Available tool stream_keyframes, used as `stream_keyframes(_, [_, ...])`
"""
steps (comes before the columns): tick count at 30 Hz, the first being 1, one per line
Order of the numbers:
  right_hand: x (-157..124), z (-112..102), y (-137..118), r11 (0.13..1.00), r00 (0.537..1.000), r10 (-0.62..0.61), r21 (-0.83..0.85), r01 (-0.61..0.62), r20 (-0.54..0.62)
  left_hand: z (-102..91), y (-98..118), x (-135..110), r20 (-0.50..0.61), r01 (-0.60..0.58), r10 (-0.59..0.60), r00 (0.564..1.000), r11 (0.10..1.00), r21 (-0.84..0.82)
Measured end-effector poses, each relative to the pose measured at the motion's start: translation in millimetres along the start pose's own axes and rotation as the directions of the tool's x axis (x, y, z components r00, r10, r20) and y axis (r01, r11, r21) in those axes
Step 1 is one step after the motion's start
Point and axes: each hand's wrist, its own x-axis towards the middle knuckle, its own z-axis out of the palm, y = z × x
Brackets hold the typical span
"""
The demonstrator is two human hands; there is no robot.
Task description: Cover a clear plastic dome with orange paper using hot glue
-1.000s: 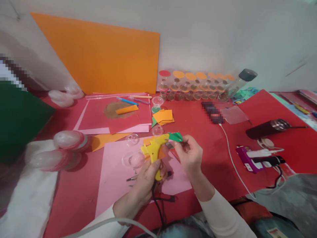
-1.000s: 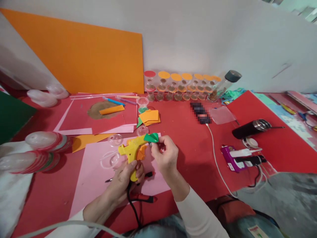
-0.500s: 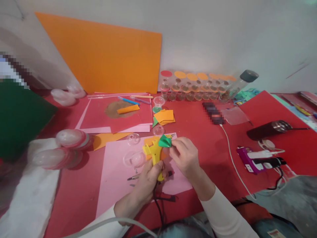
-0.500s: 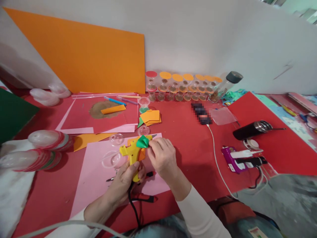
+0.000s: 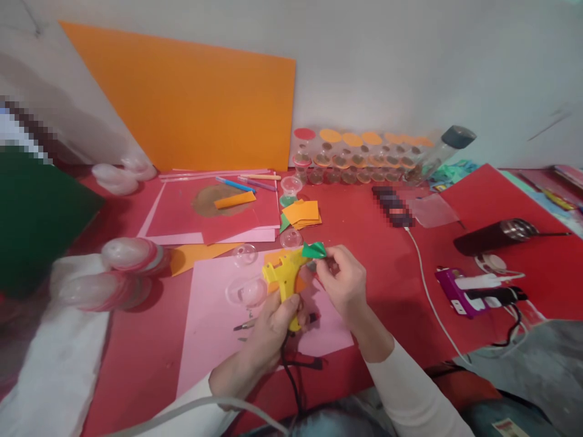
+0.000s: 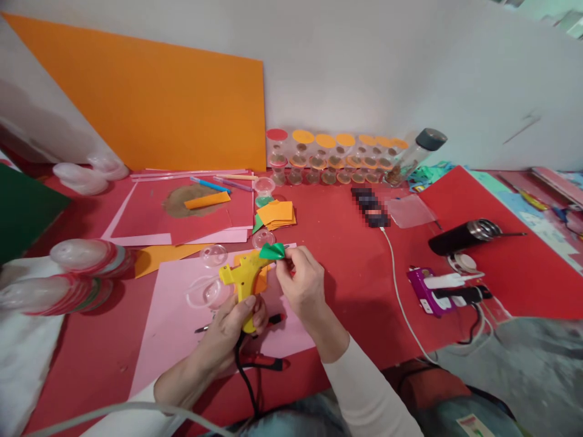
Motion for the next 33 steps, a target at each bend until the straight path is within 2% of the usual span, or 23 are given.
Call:
stream_keyframes(5, [-2,4,-4,0.985,0.988,0.154,0.068,-0.156,0.026,0.3,2,0,-0.012,0.028,-0.029,1.000,0.999,-0.019])
stream_keyframes(13, [-7,8,-6,0.958,0.964,0.260,0.114,-0.264,0.052,3.3,6,1,-0.001,0.031,-0.032,0.999,0.992,-0.121])
stream_keyframes(19, [-10,12,-5,0.942,0.952,0.299,0.143,-0.304,0.059,5.6,11,3,0.028,0.055,-0.050,0.998,0.971,-0.234])
stream_keyframes(23, [-13,6,-4,0.943,0.953,0.298,0.136,-0.303,0.061,5.2,15,3,0.028,0.071,-0.066,0.997,0.956,-0.284])
stream_keyframes(28, [-7,-2,-7,0.931,0.946,0.323,0.179,-0.318,-0.001,6.3,14,3,0.025,0.054,-0.049,0.999,0.965,-0.256])
stream_keyframes(33, [5,4,-13,0.941,0.959,0.284,0.185,-0.282,0.014,4.7,9,1,0.042,0.038,-0.030,0.999,0.979,-0.198])
